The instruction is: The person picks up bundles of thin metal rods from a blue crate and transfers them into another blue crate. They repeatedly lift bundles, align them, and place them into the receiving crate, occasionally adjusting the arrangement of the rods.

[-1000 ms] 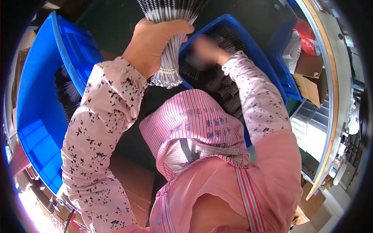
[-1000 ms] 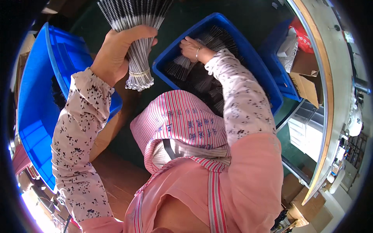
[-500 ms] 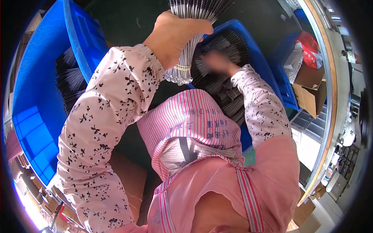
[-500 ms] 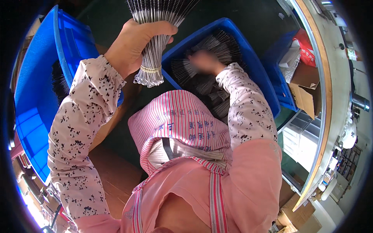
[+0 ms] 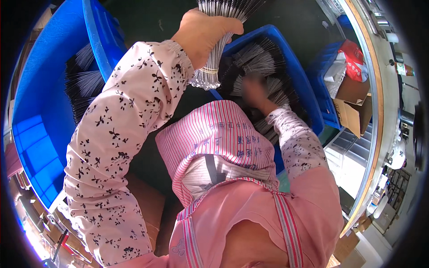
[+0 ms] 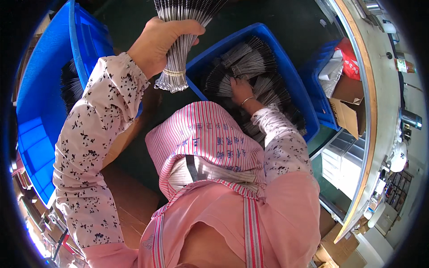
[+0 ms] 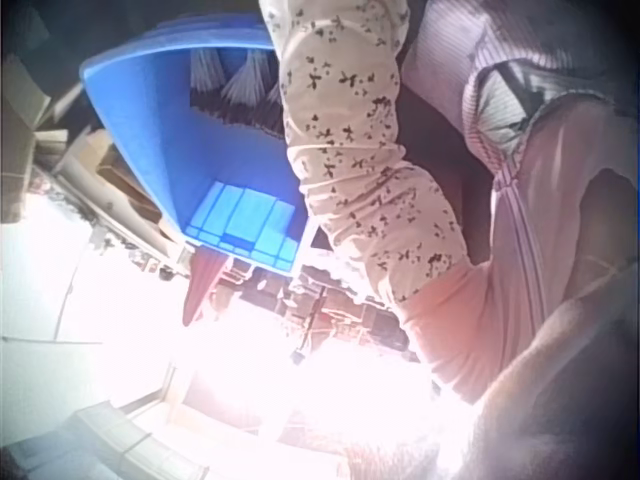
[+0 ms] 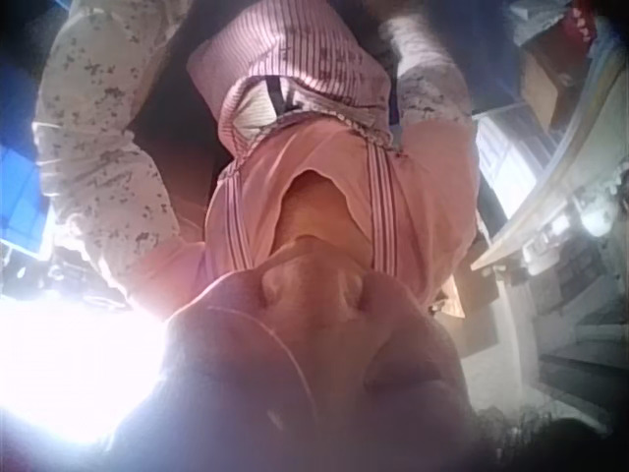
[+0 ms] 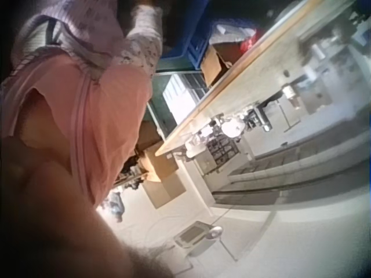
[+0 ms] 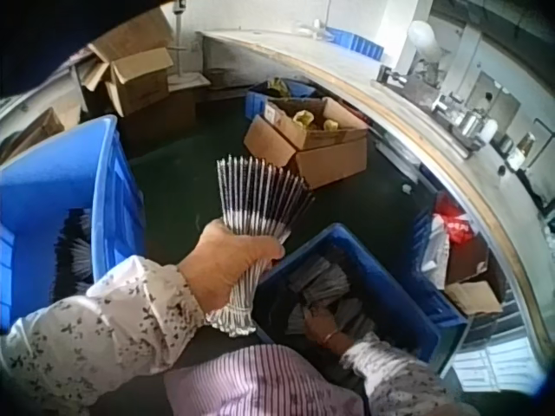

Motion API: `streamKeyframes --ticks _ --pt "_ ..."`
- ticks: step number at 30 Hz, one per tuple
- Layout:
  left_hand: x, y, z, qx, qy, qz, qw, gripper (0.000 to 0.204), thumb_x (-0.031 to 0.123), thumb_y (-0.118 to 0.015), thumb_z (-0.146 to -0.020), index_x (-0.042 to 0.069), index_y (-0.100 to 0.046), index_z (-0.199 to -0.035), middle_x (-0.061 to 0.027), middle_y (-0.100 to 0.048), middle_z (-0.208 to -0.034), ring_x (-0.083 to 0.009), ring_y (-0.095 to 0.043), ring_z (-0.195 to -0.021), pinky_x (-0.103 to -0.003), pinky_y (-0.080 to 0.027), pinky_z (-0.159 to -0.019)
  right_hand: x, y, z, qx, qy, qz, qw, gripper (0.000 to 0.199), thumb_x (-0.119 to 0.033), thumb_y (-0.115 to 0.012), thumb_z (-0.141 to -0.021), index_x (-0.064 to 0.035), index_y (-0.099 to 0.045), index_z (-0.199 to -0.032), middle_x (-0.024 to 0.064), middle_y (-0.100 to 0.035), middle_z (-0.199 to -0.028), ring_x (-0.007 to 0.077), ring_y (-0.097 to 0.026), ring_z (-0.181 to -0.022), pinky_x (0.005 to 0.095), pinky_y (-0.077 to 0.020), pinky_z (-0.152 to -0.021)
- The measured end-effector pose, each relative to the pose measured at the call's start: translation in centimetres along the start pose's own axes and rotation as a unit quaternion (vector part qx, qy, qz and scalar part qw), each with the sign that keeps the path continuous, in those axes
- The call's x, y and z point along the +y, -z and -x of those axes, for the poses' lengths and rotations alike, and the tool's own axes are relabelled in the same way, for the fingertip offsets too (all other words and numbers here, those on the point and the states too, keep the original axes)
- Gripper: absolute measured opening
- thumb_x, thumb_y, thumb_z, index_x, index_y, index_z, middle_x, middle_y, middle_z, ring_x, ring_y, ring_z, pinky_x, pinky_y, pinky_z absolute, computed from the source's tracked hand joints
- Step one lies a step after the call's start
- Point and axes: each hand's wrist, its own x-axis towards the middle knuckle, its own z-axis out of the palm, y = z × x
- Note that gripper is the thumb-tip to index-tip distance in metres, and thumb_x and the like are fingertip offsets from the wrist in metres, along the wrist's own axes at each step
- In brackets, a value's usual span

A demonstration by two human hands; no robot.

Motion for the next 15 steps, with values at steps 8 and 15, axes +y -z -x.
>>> streamKeyframes --ticks 8,15 --pt "0.1 0.4 0.2 -0.003 -0.007 0.028 1.000 0.028 0.007 -0.076 -0.067 -0.005 -0.064 -0.090 -0.0115 -0.065 -0.084 -0.0200 -0.064 -0.072 -0.031 -0.052 -0.065 -3.7 1.2 0.4 -0.184 -0.270 -0.162 0.931 0.099 -0.035 -0.069 -0.062 -0.0022 -0.018 -0.141 0.0280 -0.058 -0.113 0.0408 -0.058 -0.102 0.0466 -0.0456 -0.088" --pt "0.0 0.4 -0.1 0.014 0.007 0.032 0.999 0.025 0.006 -0.076 -0.067 -0.004 -0.065 -0.087 -0.0111 -0.065 -0.080 -0.0199 -0.063 -0.069 -0.029 -0.052 -0.063 -1.0 4.8 1.6 -0.090 -0.316 -0.478 0.815 0.055 -0.021 -0.068 -0.065 0.0046 -0.053 -0.112 0.0188 -0.064 -0.090 0.0286 -0.064 -0.081 0.0391 -0.0521 -0.075"
